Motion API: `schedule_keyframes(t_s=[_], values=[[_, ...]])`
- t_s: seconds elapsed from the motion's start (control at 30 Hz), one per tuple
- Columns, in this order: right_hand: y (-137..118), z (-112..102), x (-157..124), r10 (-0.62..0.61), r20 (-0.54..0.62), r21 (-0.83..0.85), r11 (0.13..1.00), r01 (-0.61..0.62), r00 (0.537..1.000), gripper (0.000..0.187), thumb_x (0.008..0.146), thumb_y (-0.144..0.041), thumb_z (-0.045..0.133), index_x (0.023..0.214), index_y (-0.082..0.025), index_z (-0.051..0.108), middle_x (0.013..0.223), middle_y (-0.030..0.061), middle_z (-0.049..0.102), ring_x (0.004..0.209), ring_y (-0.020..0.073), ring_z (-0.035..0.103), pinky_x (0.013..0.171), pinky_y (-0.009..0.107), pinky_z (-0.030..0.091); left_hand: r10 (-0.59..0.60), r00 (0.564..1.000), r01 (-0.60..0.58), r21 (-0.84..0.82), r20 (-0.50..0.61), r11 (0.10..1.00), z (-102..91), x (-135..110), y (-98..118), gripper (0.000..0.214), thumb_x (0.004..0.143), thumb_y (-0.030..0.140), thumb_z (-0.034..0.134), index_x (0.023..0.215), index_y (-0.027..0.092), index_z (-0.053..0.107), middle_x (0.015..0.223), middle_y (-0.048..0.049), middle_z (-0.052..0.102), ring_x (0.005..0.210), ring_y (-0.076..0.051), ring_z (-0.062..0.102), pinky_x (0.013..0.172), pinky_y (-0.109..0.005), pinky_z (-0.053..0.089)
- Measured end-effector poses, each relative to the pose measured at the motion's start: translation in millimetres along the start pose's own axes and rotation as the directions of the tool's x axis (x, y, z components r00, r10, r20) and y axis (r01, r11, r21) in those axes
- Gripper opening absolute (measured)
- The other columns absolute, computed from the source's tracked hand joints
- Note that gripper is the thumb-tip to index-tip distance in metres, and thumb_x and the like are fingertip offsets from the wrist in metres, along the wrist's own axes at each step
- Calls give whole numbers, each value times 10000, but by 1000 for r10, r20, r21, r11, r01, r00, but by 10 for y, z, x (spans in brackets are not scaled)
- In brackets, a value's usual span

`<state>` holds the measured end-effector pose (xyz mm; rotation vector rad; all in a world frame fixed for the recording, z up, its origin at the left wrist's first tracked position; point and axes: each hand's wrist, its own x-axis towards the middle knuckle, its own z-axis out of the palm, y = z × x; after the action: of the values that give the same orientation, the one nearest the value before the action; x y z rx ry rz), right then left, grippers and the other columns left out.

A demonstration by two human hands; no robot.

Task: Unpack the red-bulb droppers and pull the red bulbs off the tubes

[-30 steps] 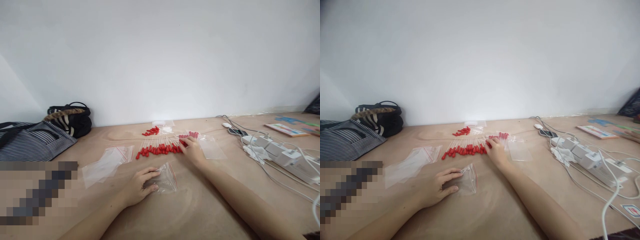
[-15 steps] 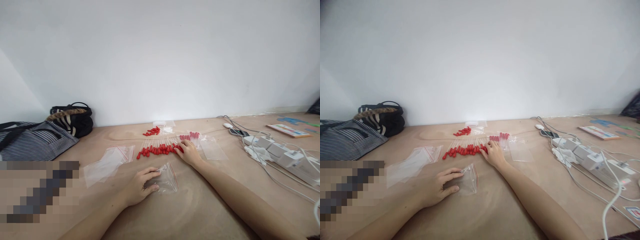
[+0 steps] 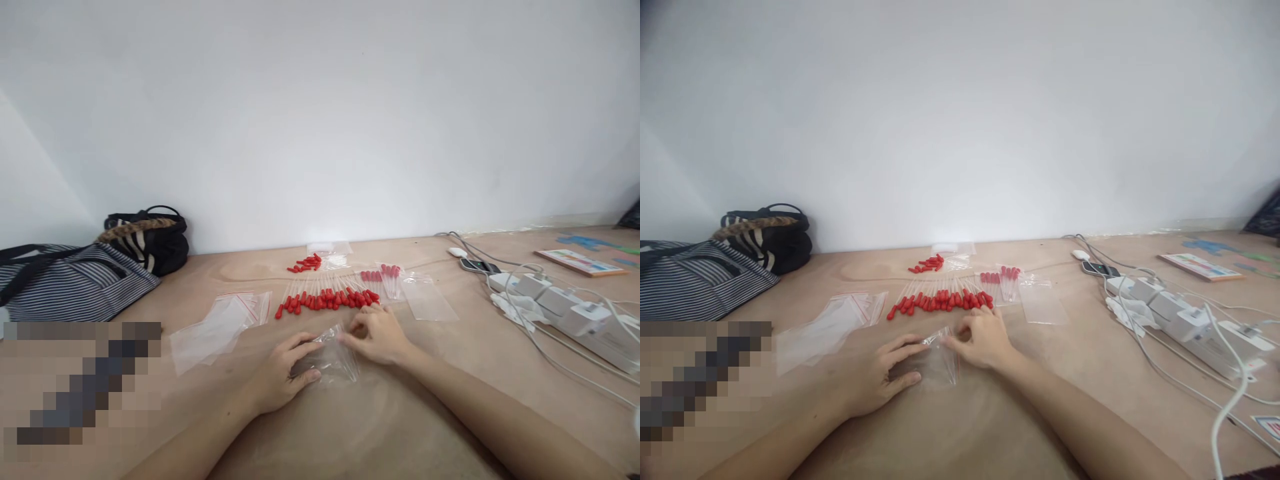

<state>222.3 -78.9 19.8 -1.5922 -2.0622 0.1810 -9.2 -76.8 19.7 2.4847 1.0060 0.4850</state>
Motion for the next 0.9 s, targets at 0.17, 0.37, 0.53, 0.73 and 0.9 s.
schedule_keyframes(t_s=[0.17,0.37,0.53,0.73,0.9], values=[[-139,136,-108,34,235,268,958,-98,972,187,614,-361,652,645,-188,589,664,-12,586,692,139,506,671,278,336,32,998,-33,-16,-61,999,19,8,-6,371,788,304,522,1153,238,512,1188,-67,513,1075,-219,499,929,-370,403],[277,-104,109,15,216,625,766,-151,976,145,683,-274,558,763,-162,606,717,9,628,644,120,546,607,240,412,-28,980,10,-93,-198,996,13,-1,-16,385,850,302,401,1224,210,398,1163,-79,526,1062,-213,501,914,-364,411],[1152,-734,240,67,240,486,855,-179,968,228,691,-269,535,874,-184,640,899,25,661,830,160,584,778,280,433,-58,987,44,-93,-149,995,-5,-10,21,381,842,293,411,1214,212,390,1134,-78,541,1030,-204,521,905,-360,419],[1807,-849,292,325,53,-122,941,-317,944,265,669,-133,446,809,-200,661,882,23,668,840,159,594,783,265,422,-17,994,12,-48,-112,999,-1,-6,40,351,849,279,404,1195,217,397,1106,-76,536,1008,-198,520,895,-361,419],[1809,-619,452,426,-196,-247,850,-465,883,358,734,-249,439,1052,-168,584,1138,135,557,1050,282,483,894,492,277,-12,994,8,-45,-106,999,13,-1,22,349,847,278,406,1192,224,401,1127,-73,515,993,-192,526,883,-355,428]])
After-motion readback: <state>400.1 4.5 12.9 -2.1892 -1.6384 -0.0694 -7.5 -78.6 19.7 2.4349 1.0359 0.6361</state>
